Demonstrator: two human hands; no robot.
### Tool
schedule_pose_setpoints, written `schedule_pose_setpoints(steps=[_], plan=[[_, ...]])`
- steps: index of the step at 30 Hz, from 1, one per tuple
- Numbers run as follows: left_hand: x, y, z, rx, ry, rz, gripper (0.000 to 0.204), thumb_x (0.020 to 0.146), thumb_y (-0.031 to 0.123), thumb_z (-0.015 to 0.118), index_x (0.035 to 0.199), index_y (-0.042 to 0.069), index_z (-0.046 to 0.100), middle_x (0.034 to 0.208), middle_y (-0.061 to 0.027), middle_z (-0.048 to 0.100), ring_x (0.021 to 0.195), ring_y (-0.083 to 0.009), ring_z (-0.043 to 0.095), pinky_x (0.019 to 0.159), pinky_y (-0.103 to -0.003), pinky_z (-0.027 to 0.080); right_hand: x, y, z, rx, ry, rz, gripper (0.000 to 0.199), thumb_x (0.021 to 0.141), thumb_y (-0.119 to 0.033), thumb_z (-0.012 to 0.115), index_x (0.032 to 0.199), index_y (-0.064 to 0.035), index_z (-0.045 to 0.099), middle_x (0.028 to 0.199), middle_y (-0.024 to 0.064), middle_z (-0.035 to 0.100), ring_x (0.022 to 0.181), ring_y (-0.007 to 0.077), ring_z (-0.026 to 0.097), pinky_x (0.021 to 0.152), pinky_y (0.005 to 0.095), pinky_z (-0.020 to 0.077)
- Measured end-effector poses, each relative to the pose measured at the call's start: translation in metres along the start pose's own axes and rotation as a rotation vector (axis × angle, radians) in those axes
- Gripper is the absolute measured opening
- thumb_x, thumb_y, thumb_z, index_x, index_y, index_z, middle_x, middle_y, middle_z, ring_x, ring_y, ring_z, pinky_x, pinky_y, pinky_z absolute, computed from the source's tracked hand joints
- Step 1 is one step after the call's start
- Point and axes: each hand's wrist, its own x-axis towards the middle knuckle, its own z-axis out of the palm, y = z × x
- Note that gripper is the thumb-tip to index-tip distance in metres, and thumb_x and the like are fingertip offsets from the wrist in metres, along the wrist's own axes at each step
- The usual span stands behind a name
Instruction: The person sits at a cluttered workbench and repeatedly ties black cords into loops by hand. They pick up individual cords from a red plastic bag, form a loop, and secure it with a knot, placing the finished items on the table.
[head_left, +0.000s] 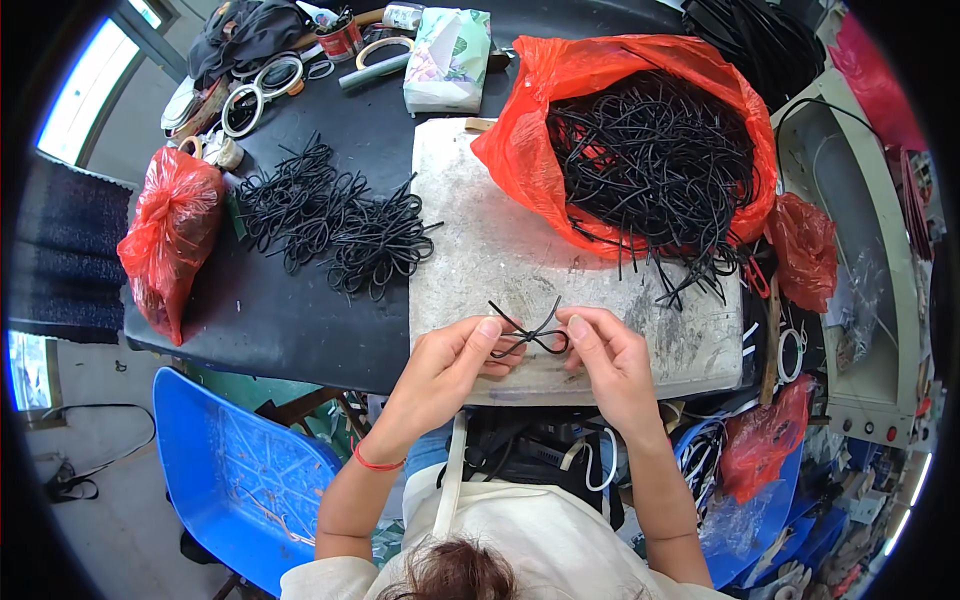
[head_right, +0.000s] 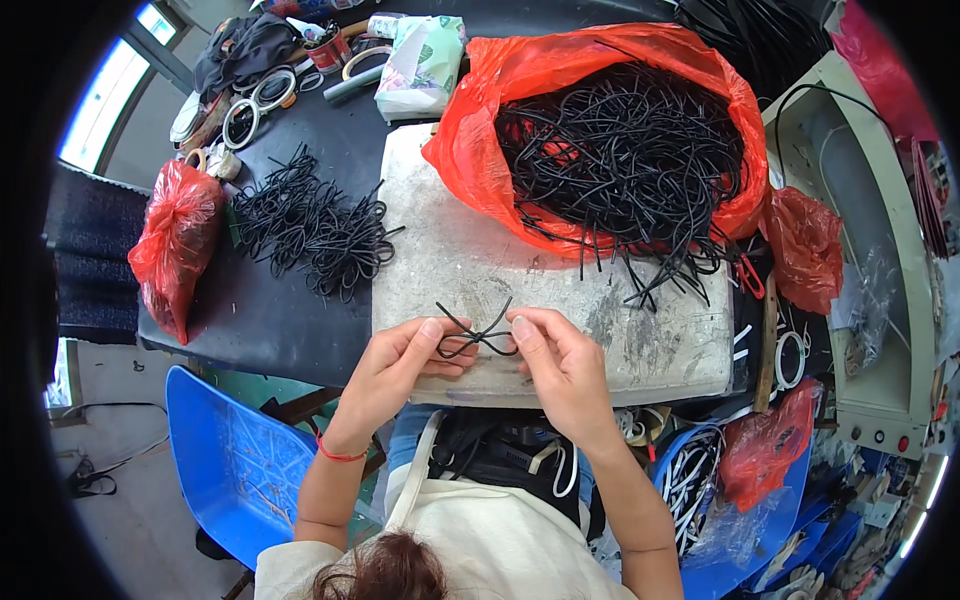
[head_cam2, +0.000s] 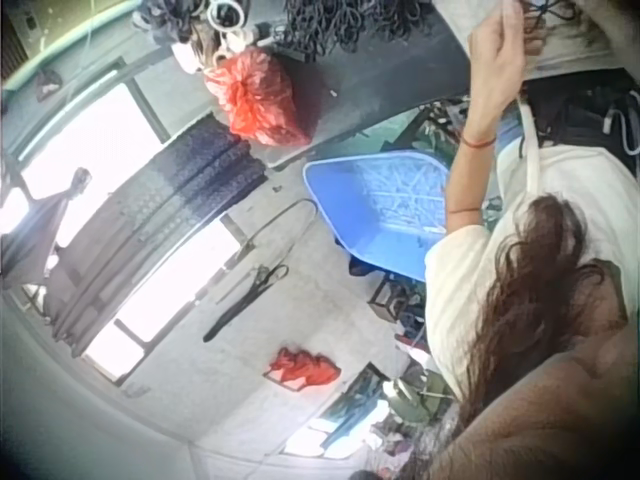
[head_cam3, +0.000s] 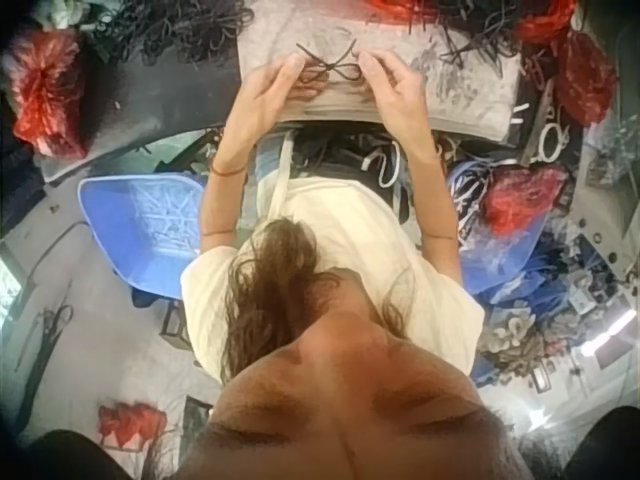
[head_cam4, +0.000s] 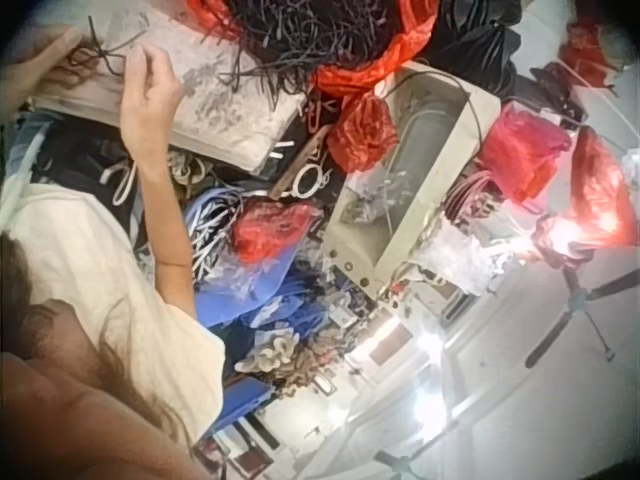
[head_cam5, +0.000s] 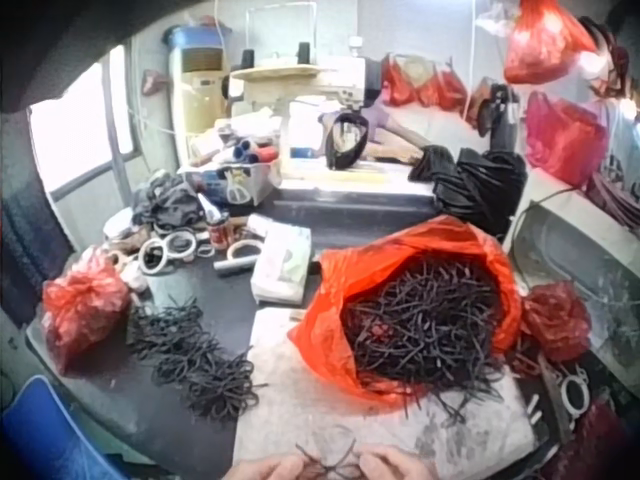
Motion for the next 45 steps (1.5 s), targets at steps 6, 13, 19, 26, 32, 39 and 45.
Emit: schedule_pose_setpoints(steps=[6, 13, 19, 26, 32, 39, 45], plan=[[0.004, 0.003, -0.015, 0.249, 0.256, 0.28, 0.01, 0.083, 0.006, 0.058, 0.087, -0.003, 0.062, 0.074, -0.0016, 0.06, 0.064, -0.0057, 0.053, 0.058, -0.02, 0.044, 0.011, 0.0, -0.012, -0.254, 0.135, -0.271, 0.015, 0.083, -0.006, 0.057, 0.097, -0.0019, 0.06, 0.08, 0.0056, 0.06, 0.069, 0.0135, 0.056, 0.061, 0.0236, 0.0443], [0.02, 0.036, -0.034, 1.082, 0.983, 0.793, 0.022, 0.076, 0.009, 0.065, 0.096, 0.002, 0.06, 0.093, -0.0113, 0.057, 0.092, -0.0258, 0.051, 0.082, -0.033, 0.04, 0.087, -0.025, -0.044, -1.292, 0.544, -0.868, 0.02, 0.073, -0.004, 0.057, 0.092, -0.0053, 0.063, 0.099, 0.0098, 0.056, 0.088, 0.024, 0.052, 0.079, 0.035, 0.0386], [0.012, 0.013, 0.008, 0.541, 0.325, 0.613, 0.026, 0.079, 0.007, 0.063, 0.104, 0.001, 0.059, 0.087, -0.0121, 0.064, 0.079, -0.0217, 0.062, 0.072, -0.031, 0.048, 0.048, -0.02, -0.023, -1.162, 0.245, -1.044, 0.02, 0.072, -0.01, 0.057, 0.091, -0.0113, 0.064, 0.093, 0.003, 0.059, 0.099, 0.0207, 0.054, 0.095, 0.0454, 0.0279], [0.018, -0.001, 0.017, 0.148, 0.072, 0.272, 0.031, 0.082, 0.009, 0.062, 0.108, -0.006, 0.055, 0.087, -0.009, 0.063, 0.077, -0.0095, 0.059, 0.07, -0.022, 0.048, 0.024, -0.007, -0.006, -1.01, 0.121, -1.038, 0.024, 0.071, -0.011, 0.058, 0.095, -0.0072, 0.061, 0.081, 0.001, 0.058, 0.086, 0.0153, 0.057, 0.094, 0.0474, 0.03], [0.008, 0.003, 0.008, 0.097, -0.022, 0.139, 0.026, 0.083, 0.008, 0.06, 0.106, -0.004, 0.058, 0.087, -0.0068, 0.063, 0.077, -0.0087, 0.058, 0.069, -0.021, 0.048, 0.021, -0.011, -0.004, -0.965, -0.011, -1.049, 0.018, 0.07, -0.009, 0.058, 0.087, -0.008, 0.061, 0.076, 0.0002, 0.055, 0.077, 0.0138, 0.057, 0.093, 0.0455, 0.032], [-0.005, 0.008, -0.005, 0.332, -0.022, 0.2, 0.019, 0.082, 0.009, 0.061, 0.098, -0.001, 0.064, 0.087, -0.0049, 0.064, 0.076, -0.0081, 0.059, 0.068, -0.023, 0.048, 0.023, -0.024, -0.022, -0.977, -0.032, -0.976, 0.018, 0.068, -0.007, 0.058, 0.085, -0.0084, 0.062, 0.076, -0.0005, 0.055, 0.073, 0.0141, 0.055, 0.086, 0.0419, 0.0348], [-0.009, -0.001, 0.0, 0.177, 0.0, 0.105, 0.021, 0.084, 0.01, 0.06, 0.099, -0.003, 0.062, 0.083, -0.0055, 0.064, 0.073, -0.0085, 0.059, 0.067, -0.022, 0.048, 0.02, -0.027, -0.01, -0.919, -0.077, -1.016, 0.022, 0.066, -0.004, 0.058, 0.087, -0.0082, 0.063, 0.078, 0.0004, 0.053, 0.069, 0.0143, 0.052, 0.078, 0.0382, 0.0352]])
